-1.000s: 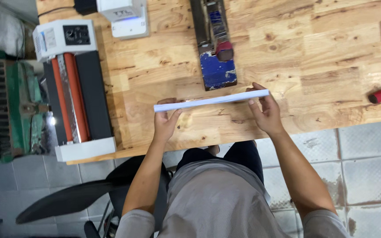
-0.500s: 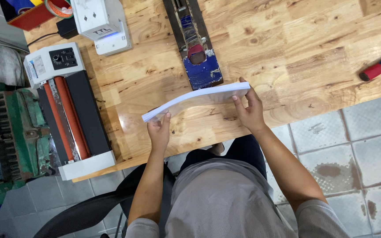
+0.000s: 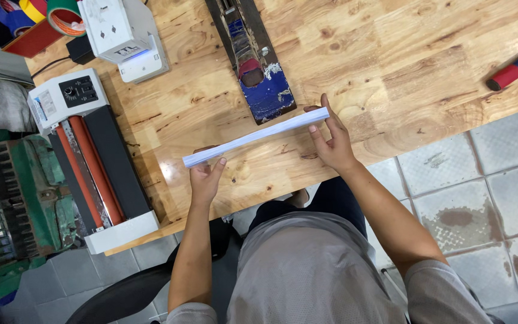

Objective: The person assembles printed sheets into booklets, places them into plastic sleeves, and uses a hammer to flatten the spine. The person repeats this process for multiple booklets on a wooden workbench.

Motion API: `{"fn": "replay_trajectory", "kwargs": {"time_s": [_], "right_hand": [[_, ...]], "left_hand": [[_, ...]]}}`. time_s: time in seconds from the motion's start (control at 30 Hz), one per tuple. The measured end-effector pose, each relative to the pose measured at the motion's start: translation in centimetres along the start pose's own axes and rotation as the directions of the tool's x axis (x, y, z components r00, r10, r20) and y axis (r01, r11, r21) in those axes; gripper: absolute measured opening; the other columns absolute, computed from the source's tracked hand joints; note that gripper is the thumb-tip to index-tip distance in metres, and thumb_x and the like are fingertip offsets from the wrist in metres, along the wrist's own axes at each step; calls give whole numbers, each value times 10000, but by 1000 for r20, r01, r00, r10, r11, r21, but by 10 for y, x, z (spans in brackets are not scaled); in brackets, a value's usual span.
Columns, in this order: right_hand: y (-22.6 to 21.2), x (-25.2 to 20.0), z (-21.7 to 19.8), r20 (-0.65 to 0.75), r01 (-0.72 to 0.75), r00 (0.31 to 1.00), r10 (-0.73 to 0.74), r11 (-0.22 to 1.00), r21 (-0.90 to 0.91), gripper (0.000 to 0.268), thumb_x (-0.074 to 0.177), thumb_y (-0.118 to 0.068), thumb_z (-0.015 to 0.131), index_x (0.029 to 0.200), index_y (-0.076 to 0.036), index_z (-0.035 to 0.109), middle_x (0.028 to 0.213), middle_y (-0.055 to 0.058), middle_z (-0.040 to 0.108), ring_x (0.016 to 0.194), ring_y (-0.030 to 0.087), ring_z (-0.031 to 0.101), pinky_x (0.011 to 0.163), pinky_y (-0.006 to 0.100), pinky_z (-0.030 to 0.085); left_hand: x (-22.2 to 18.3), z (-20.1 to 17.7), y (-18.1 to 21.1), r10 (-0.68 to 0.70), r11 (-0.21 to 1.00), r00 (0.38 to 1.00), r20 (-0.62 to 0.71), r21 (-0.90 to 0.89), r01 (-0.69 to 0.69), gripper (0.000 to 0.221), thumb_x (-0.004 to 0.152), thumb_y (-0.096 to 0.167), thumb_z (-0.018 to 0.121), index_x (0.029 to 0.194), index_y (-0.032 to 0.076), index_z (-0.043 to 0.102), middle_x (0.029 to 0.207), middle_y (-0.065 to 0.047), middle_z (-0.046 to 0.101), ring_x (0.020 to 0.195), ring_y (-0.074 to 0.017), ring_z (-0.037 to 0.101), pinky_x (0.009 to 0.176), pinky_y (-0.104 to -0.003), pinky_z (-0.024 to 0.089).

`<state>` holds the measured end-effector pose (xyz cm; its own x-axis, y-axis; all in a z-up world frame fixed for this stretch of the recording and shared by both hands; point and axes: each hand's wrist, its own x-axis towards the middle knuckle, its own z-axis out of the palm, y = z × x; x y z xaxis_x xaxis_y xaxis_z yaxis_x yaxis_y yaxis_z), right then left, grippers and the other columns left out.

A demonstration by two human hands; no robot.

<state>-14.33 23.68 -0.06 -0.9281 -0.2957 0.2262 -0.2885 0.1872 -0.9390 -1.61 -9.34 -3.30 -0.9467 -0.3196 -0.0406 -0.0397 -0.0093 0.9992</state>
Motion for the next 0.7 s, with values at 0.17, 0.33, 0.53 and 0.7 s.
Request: {"fn": "replay_trajectory", "kwargs": {"time_s": [0.17, 0.33, 0.53, 0.7], "right_hand": [[0, 2, -2, 29, 28, 999, -26, 999, -42, 646, 1087, -133, 585, 1621, 33, 261, 1405, 145, 653, 1376, 284, 585, 1205, 380, 401], [-4, 2, -1, 49, 31, 998, -27, 995, -94, 640, 1086, -140, 581, 1628, -1, 271, 1409, 127, 654, 1346, 277, 601, 1171, 370, 437], [0, 3, 1, 21, 32, 999, -30, 991, -132, 628, 1071, -116, 615, 1612, 8, 320, 1393, 149, 667, 1336, 295, 605, 1148, 376, 443], [4, 2, 1, 19, 24, 1000, -23, 995, -99, 625, 1066, -110, 612, 1607, 17, 325, 1344, 146, 684, 1284, 278, 636, 1138, 361, 455]], "left_hand": [[0, -5, 4, -9, 1000, 1000, 29, -13, 10, 323, 922, -83, 725, 1185, 39, 583, 1210, -71, 657, 1175, -160, 602, 1072, -308, 459], [-2, -5, 8, -14, 1000, 1000, 20, -24, 14, 308, 919, -88, 727, 1163, 40, 591, 1195, -63, 668, 1158, -151, 614, 1053, -307, 487], [-2, 7, -4, -19, 992, 987, -157, -125, -1, 381, 894, -88, 718, 1200, 74, 559, 1157, -24, 646, 1095, -133, 623, 986, -282, 510], [-3, -2, -2, -39, 996, 997, -68, -79, 34, 339, 937, -114, 720, 1207, 38, 585, 1152, -53, 641, 1106, -145, 620, 986, -297, 525]]}}
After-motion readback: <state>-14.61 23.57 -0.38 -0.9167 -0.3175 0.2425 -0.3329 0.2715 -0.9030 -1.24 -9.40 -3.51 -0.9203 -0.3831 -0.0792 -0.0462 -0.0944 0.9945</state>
